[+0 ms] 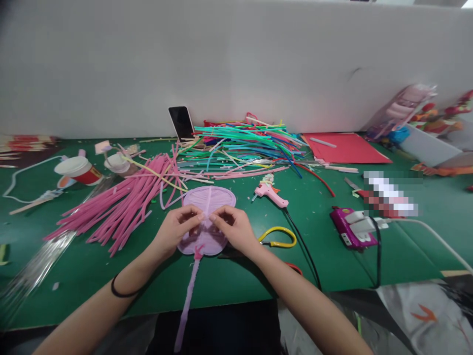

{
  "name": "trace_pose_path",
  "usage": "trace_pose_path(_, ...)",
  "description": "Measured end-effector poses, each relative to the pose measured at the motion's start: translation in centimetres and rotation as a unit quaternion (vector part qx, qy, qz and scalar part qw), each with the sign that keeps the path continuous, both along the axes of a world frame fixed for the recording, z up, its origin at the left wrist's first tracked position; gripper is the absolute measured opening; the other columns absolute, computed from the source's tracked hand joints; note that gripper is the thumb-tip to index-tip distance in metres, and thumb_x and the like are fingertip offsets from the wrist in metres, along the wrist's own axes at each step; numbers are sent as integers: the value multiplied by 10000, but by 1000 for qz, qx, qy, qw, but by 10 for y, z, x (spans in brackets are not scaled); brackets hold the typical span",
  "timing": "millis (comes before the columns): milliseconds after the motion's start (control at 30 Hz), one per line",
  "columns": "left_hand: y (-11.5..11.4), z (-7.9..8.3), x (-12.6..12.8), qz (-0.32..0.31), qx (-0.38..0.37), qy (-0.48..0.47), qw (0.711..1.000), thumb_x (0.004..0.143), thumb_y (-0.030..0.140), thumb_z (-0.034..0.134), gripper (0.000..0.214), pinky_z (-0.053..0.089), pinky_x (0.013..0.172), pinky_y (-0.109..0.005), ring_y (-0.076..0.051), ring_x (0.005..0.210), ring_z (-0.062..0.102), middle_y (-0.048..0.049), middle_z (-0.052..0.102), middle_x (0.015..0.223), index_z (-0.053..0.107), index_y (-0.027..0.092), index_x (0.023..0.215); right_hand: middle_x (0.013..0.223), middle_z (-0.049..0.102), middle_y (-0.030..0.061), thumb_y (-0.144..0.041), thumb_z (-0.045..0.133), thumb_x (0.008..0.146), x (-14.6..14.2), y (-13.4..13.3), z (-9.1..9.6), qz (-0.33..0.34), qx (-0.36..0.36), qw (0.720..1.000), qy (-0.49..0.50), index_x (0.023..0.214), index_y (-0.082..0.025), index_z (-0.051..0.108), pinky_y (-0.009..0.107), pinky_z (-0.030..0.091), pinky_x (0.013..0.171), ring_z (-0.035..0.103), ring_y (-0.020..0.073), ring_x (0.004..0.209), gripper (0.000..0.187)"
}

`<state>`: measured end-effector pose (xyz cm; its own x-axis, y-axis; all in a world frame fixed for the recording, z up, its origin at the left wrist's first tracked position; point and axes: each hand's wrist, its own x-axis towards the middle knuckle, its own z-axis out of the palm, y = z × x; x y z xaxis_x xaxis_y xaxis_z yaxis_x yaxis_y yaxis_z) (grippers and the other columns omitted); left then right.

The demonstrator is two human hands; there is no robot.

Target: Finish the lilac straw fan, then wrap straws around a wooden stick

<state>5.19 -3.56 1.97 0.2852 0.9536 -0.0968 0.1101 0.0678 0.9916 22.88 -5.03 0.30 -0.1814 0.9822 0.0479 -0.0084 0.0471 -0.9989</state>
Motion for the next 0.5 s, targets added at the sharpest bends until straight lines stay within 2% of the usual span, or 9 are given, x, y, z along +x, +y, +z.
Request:
trace_pose_path(133,0,4,-1,-81,-15,39,996,759,396,685,257,378,452,-194,-92,450,487,33,539,511,609,155,710,601,576,-22,-444,681,788,2,0,1,-1,21,1000,-23,736,-177,606,230,436,542,531,108,537,282)
trace_pose_path(200,1,4,-1,-69,-2,54,996,766,391,680,250,381,448,-193,-93,445,489,31,545,505,616,154,719,584,569,-25,-454,683,786,3,0,2,-5,17,1000,-26,729,-178,599,231,432,533,523,107,522,294)
trace_pose_path(333,1,0,1,-7,10,35,999,774,414,687,266,417,457,-198,-111,483,529,23,578,546,657,155,824,563,576,-25,-505,683,780,5,3,3,-46,6,999,-8,701,-186,577,234,429,529,518,110,513,345)
trace_pose_path(400,1,-2,2,-7,-2,20,1000,777,430,689,292,423,458,-203,-116,494,538,22,587,561,661,157,875,560,576,-24,-516,679,783,4,3,3,-55,4,998,2,694,-187,578,233,428,525,516,111,513,356)
trace_pose_path(500,0,-4,3,-17,-8,15,1000,792,441,677,289,410,460,-203,-101,469,504,23,584,554,657,158,849,567,581,-24,-497,667,805,3,2,1,-40,4,999,8,711,-182,597,231,435,534,523,109,518,336)
